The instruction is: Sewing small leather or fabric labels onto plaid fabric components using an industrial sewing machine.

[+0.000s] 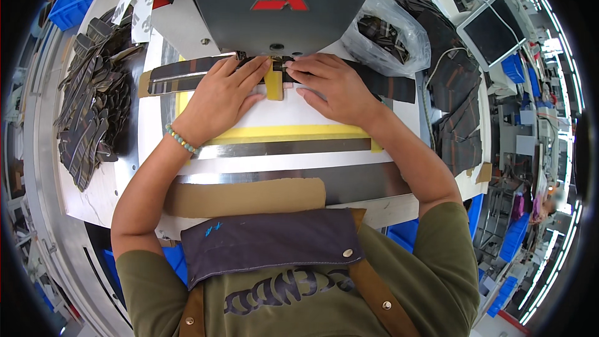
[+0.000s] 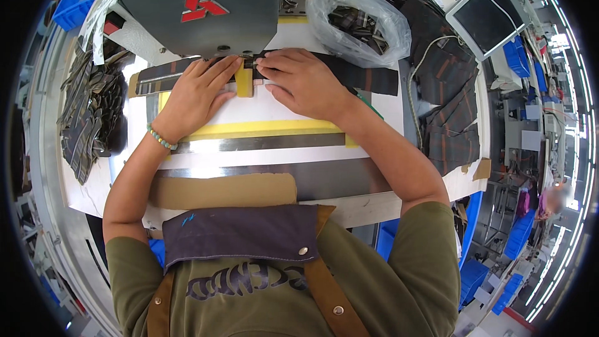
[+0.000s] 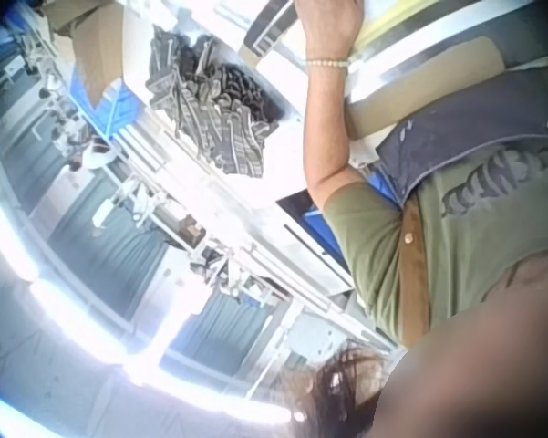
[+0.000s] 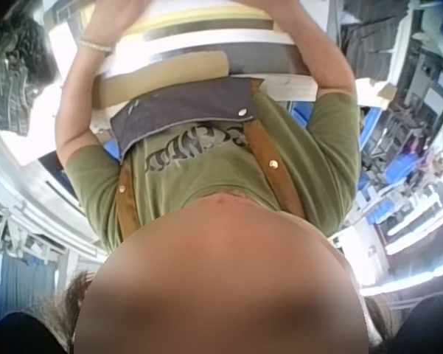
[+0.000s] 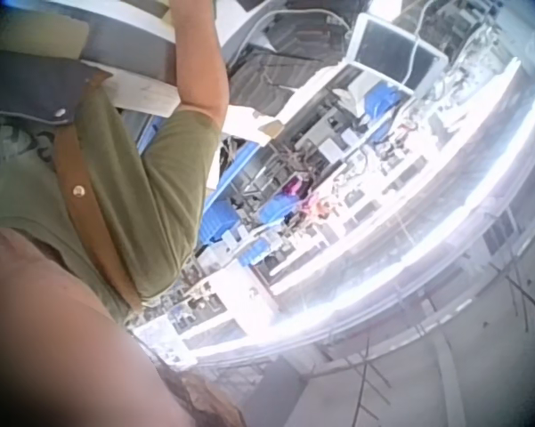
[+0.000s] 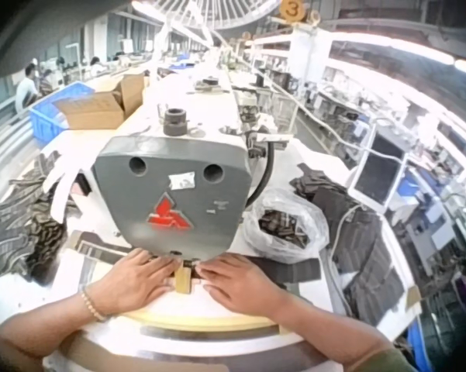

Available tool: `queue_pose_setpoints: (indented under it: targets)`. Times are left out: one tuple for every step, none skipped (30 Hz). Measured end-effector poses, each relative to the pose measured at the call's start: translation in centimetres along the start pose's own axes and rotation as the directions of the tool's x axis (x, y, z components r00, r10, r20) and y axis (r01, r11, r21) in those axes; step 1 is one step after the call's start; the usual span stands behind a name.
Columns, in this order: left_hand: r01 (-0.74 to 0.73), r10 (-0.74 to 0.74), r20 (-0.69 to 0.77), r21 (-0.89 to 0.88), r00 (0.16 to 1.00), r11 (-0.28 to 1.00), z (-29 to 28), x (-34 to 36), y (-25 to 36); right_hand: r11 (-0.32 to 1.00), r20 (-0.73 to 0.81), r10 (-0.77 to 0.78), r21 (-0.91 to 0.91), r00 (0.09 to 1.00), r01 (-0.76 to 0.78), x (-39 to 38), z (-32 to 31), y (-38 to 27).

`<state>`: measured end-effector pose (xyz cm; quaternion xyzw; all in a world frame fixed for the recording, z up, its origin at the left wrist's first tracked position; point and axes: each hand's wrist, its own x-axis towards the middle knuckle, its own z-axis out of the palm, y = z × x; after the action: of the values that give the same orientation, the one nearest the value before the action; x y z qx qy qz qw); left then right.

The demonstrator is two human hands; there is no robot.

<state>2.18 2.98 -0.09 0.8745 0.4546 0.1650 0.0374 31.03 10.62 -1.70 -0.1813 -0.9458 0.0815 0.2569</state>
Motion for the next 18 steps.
queue_pose_setpoints:
  targets:
    - [0.0,0.0,0.006,0.01,1.0,1.0,0.0,0.0,0.0,1.0,0.002,0.001,-0.004,1.0,-0.001,0.0,0.0,0.0]
    - [0.001,-0.001,0.012,0.02,1.0,1.0,0.0,0.1,0.1,1.0,0.0,-0.003,-0.008,1.0,0.003,0.0,0.0,0.0]
    - [-0.001,0.001,0.009,0.017,1.0,1.0,0.0,0.1,0.1,1.0,-0.001,-0.007,-0.012,1.0,0.007,0.0,0.0,0.1]
    - [-0.008,0.007,0.007,0.029,1.0,1.0,0.0,0.1,0.1,1.0,0.0,-0.007,-0.016,1.0,0.007,0.0,0.0,0.0]
    - [-0.014,0.014,0.005,0.04,1.0,0.999,0.0,0.1,0.1,1.0,-0.008,-0.013,-0.02,1.0,0.013,0.0,0.0,0.0]
    - [-0.017,0.017,0.002,0.038,1.0,0.999,0.0,0.2,0.0,1.0,-0.017,-0.019,-0.025,1.0,0.019,0.1,0.0,0.0]
    - [-0.01,0.01,0.009,0.034,1.0,0.999,-0.1,0.3,-0.1,1.0,-0.015,-0.018,-0.025,1.0,0.018,0.1,0.0,0.0]
    - [-0.003,0.003,0.016,0.03,1.0,1.0,-0.2,0.4,-0.2,0.999,-0.011,-0.013,-0.044,1.0,0.012,0.2,-0.1,0.0]
    - [-0.004,0.003,0.014,0.028,1.0,1.0,-0.2,0.5,-0.2,0.998,-0.006,-0.008,-0.062,1.0,0.007,0.3,-0.1,0.0]
    - [0.004,-0.005,0.017,0.024,1.0,1.0,-0.3,0.6,-0.2,0.998,-0.005,-0.009,-0.064,1.0,0.009,0.4,-0.1,0.1]
    - [0.012,-0.012,0.02,0.02,1.0,1.0,-0.4,0.8,-0.2,0.998,-0.006,-0.01,-0.064,1.0,0.01,0.4,-0.1,0.2]
    - [0.013,-0.013,0.016,0.02,1.0,1.0,-0.3,0.9,-0.4,0.998,-0.007,-0.012,-0.064,1.0,0.011,0.5,-0.1,0.4]
    - [0.002,-0.003,0.005,0.022,1.0,1.0,-0.2,0.9,-0.6,0.998,-0.005,-0.014,-0.066,1.0,0.014,0.5,0.0,0.4]
    - [-0.008,0.008,-0.005,0.024,1.0,1.0,-0.1,0.9,-0.8,0.998,-0.009,-0.013,-0.062,1.0,0.012,0.6,0.0,0.4]
    - [-0.007,0.007,-0.01,0.024,1.0,1.0,0.1,0.9,-0.9,0.998,-0.013,-0.012,-0.058,1.0,0.011,0.6,0.0,0.5]
    - [0.004,-0.004,-0.007,0.028,1.0,1.0,0.2,0.9,-1.0,0.998,-0.011,-0.015,-0.06,1.0,0.014,0.7,0.0,0.5]
    - [0.014,-0.014,-0.004,0.033,1.0,0.999,0.2,0.9,-1.1,0.998,-0.014,-0.01,-0.061,1.0,0.009,0.7,0.0,0.6]
    - [0.016,-0.015,-0.007,0.033,1.0,0.999,0.3,0.8,-1.2,0.998,-0.017,-0.006,-0.062,1.0,0.005,0.8,0.0,0.6]
